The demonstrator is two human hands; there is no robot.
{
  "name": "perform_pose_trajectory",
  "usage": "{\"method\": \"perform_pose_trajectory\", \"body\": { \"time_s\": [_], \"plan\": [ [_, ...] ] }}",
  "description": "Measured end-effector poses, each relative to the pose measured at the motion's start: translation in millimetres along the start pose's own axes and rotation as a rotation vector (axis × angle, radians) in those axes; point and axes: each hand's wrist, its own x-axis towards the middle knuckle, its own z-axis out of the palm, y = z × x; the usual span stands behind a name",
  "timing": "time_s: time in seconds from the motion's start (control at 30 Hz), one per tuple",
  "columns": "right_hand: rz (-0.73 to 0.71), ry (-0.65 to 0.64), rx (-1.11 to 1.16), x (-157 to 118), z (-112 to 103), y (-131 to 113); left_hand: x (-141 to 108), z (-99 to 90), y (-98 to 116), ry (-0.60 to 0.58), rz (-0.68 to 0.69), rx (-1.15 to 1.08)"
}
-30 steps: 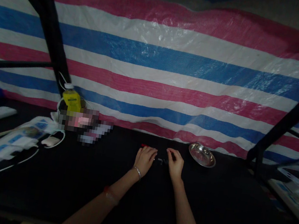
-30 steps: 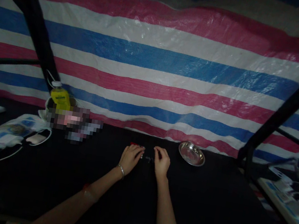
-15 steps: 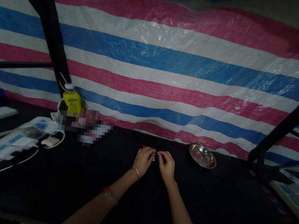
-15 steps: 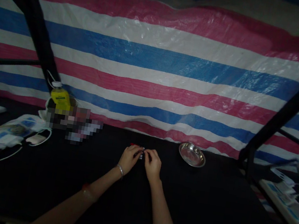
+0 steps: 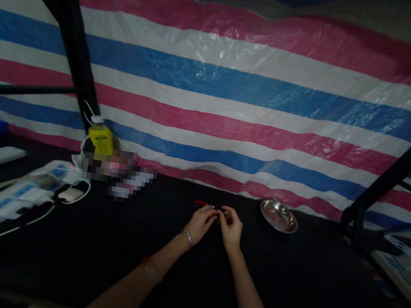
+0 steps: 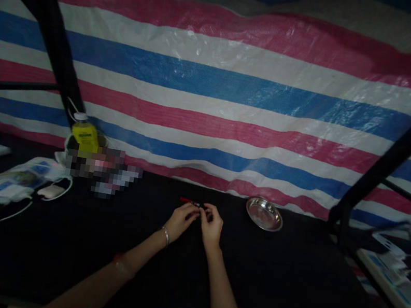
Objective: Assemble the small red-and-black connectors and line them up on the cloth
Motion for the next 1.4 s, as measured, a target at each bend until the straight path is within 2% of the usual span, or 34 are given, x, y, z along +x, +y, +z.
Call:
{"method": "perform_pose_trajectory", "body": {
  "time_s": [0.13,0.33,0.5,0.6,0.73,0.87,1.1,1.4],
  "plan": [
    [0.022,0.011,0.036,0,1,0,1,-0.7,2,-0.009,-0.016,-0.032],
    [0.003,-0.066,0.025,-2,5,-1,0,-0.6,0,0.033,-0.082,-0.063],
    [0.014,-0.05,0.0,-1,6,5,1,0.3,-3,0.016,-0.104,-0.074],
    [0.016,0.008,-0.029,1,5,10,4,-10.4,-2,-0.025,-0.076,0.032],
    [0.046,0.114,-0.072,2,2,14,8,-33.6,-3,-0.074,-0.08,0.321],
    [0.059,0.16,-0.099,2,-1,13,9,-45.6,-9,-0.114,-0.113,0.38],
    [0.036,0.173,-0.138,1,-1,6,7,-42.4,-3,-0.212,0.006,0.396],
    [0.037,0.193,-0.106,2,-2,6,6,-37.3,5,-0.306,0.079,0.429]
  ]
}}
